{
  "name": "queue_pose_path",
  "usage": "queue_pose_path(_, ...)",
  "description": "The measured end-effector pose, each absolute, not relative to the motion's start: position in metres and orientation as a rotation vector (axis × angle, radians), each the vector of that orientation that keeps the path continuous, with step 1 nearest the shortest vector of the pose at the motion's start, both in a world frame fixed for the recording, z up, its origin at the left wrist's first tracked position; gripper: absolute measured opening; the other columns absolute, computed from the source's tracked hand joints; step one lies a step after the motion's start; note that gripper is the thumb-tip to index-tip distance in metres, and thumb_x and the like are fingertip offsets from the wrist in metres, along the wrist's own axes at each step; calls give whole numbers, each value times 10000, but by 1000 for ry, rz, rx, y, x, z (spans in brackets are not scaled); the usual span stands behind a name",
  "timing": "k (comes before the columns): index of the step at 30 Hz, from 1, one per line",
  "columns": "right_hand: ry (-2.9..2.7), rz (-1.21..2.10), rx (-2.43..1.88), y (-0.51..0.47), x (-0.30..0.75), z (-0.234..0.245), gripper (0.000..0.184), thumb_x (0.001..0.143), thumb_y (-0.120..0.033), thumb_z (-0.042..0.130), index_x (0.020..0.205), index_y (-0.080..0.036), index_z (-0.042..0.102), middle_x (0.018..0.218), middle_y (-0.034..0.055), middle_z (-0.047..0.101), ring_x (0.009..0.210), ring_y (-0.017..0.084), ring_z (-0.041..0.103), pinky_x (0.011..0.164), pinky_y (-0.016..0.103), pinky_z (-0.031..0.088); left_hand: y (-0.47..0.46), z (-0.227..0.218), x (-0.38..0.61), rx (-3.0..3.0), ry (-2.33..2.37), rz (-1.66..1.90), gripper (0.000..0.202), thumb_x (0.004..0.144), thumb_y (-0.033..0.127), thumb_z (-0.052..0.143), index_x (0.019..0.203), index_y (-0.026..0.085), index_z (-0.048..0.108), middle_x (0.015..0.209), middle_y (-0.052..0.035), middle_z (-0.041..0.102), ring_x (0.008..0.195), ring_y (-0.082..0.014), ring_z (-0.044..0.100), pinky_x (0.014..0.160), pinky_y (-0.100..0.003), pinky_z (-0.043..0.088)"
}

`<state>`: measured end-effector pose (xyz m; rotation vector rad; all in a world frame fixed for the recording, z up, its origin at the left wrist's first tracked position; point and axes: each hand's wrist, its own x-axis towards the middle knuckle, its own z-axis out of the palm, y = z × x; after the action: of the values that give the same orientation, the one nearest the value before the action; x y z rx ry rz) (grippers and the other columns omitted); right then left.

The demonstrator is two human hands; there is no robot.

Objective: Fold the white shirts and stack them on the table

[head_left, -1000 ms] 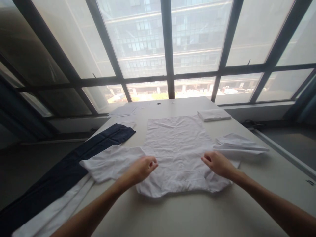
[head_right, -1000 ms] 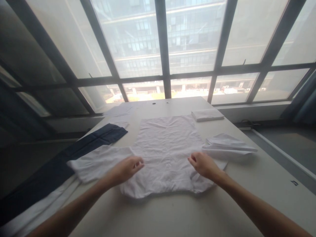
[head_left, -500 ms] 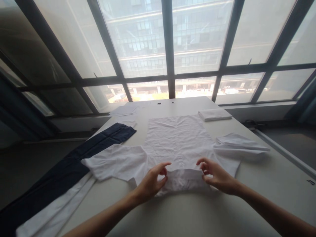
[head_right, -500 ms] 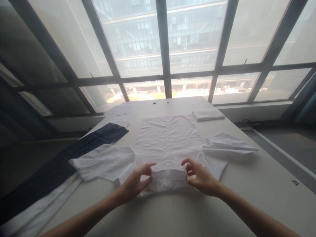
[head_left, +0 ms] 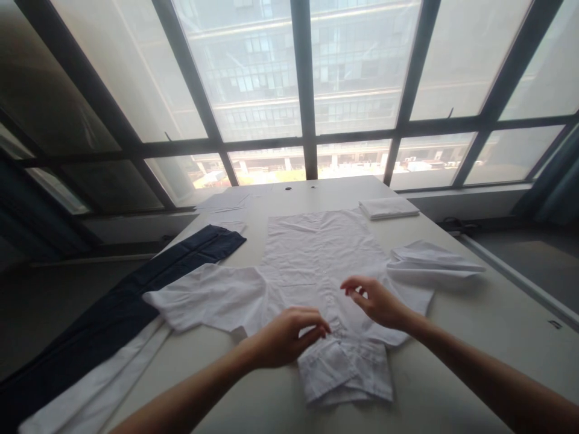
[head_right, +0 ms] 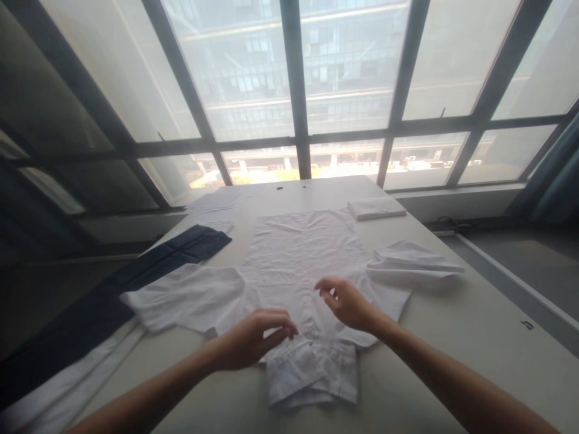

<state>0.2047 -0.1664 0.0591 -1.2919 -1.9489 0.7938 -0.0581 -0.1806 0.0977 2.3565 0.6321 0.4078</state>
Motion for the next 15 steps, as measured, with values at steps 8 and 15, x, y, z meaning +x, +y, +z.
queue_pose_path(8, -2213, 130, -1608, -125, 164, -5, 575, 890, -85, 397, 1457, -60, 491, 1544, 204, 431, 1471, 302, 321, 1190, 494, 265, -135, 20, -5, 2799, 1177, 444, 547, 997, 286, 451, 1529, 174, 388, 1614, -107, 348, 1520, -291, 221, 1230, -553, 165)
queue_pose_path(15, -2041, 420, -1512, -116, 175, -14, 552, 887, -154, 448, 1428, -92, 536, 1555, 177, 426, 1479, 256, 328, 1223, 472, 232, -134, 3, -10, 2734, 1207, 243, 680, 1015, 495, 400, 1603, 201, 229, 1658, -95, 231, 1542, -297, 133, 1233, -555, 134)
